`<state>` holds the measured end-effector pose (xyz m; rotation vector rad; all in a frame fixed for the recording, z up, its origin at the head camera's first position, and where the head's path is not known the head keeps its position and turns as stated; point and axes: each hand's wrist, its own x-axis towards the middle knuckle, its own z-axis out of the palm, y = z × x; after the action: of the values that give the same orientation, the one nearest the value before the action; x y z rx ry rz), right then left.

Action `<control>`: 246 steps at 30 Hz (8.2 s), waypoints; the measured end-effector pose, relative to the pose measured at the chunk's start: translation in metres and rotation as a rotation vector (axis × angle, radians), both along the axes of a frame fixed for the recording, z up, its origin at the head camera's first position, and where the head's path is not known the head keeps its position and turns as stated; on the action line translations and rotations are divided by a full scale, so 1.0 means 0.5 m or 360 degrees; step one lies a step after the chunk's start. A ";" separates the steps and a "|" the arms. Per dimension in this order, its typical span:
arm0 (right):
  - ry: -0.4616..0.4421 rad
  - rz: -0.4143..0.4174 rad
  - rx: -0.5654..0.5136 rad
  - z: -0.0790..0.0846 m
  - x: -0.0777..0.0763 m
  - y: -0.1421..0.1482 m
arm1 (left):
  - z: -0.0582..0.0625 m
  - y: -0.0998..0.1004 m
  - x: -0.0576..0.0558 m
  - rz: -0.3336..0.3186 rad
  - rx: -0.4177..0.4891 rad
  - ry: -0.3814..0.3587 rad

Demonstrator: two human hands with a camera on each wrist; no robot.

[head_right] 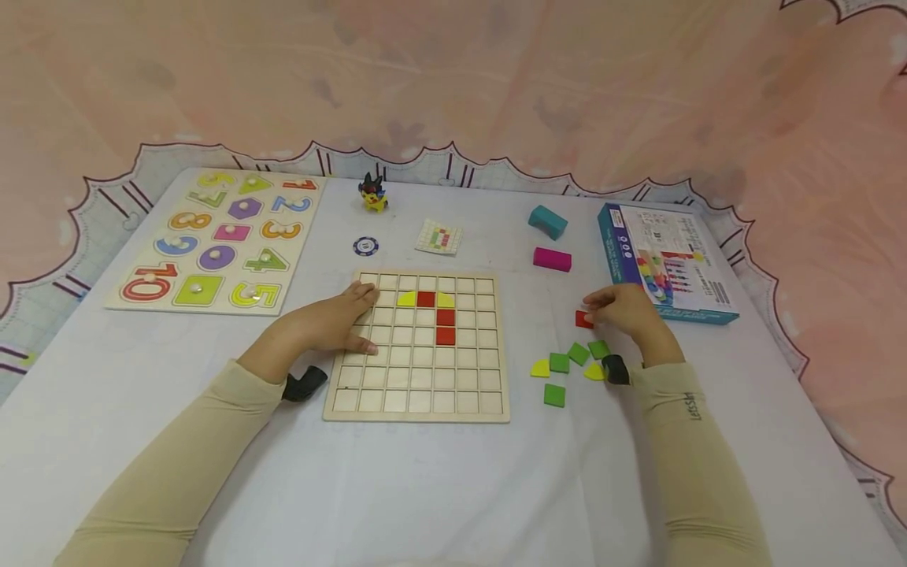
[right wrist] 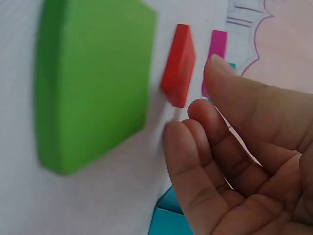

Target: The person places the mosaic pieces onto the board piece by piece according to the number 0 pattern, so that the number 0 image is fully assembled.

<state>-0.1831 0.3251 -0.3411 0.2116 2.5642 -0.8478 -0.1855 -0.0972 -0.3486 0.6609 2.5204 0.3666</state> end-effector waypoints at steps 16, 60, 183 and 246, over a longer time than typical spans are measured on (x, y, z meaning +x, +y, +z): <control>-0.0070 0.0005 0.0135 -0.009 -0.008 -0.017 | -0.005 -0.001 -0.005 0.0032 -0.0009 -0.0005; 0.0057 0.0123 -0.0112 0.014 -0.012 -0.076 | 0.003 0.002 -0.001 -0.0007 -0.0037 0.0002; -0.0015 0.0203 0.0036 -0.010 0.137 -0.034 | -0.005 0.000 -0.008 0.0030 0.0025 -0.0055; 0.0025 0.0652 -0.0210 -0.011 0.074 -0.333 | -0.006 -0.001 -0.014 -0.0003 -0.0003 -0.0024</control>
<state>-0.1461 0.1587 -0.3466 -0.3499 2.4270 -0.8522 -0.1923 -0.0978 -0.3515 0.6574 2.5055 0.3673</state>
